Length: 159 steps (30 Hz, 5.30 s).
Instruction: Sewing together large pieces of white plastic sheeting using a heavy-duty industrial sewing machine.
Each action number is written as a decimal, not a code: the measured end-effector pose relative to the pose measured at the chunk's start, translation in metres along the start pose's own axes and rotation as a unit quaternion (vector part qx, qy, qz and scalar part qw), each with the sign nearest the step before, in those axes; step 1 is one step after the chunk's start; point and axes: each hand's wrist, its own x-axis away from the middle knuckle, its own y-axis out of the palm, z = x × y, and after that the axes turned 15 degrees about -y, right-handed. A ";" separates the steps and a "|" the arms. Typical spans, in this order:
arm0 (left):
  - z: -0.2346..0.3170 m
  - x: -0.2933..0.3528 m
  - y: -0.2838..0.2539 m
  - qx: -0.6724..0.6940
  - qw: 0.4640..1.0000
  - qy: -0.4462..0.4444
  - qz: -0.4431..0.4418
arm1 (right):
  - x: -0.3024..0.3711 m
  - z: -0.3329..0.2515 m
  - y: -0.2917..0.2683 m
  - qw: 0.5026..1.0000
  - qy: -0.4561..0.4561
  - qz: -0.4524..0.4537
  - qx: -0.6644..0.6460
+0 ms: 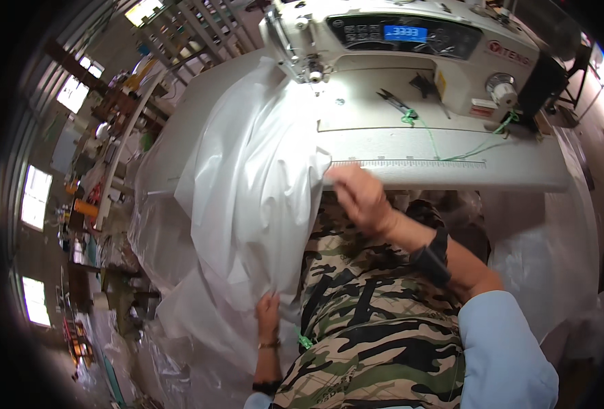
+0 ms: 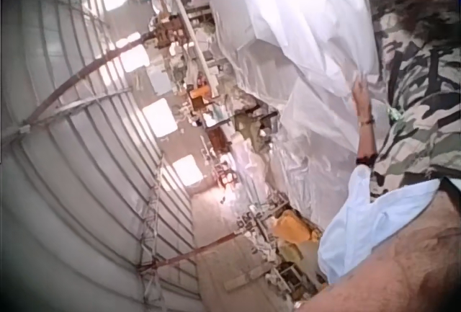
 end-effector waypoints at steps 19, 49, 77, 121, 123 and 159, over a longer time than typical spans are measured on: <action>0.223 0.143 -0.118 0.343 0.895 0.210 0.196 | 0.071 0.017 0.105 0.873 0.371 -0.079 -0.306; 0.121 0.063 0.077 0.066 0.963 0.058 -0.255 | 0.096 -0.118 -0.068 0.744 0.523 -0.052 -0.412; 0.068 -0.009 -0.041 0.195 0.957 0.209 -0.048 | 0.178 -0.033 -0.077 0.843 0.312 -0.438 -0.007; 0.254 0.121 -0.055 -0.101 0.953 0.243 0.153 | -0.008 -0.082 0.069 0.964 0.209 0.025 -0.163; 0.269 0.110 -0.050 -0.070 0.935 0.292 0.188 | -0.024 -0.048 0.063 0.931 0.308 0.090 -0.175; 0.291 0.091 -0.062 -0.059 0.869 0.451 0.197 | -0.021 -0.062 0.059 0.904 0.101 -0.405 -0.095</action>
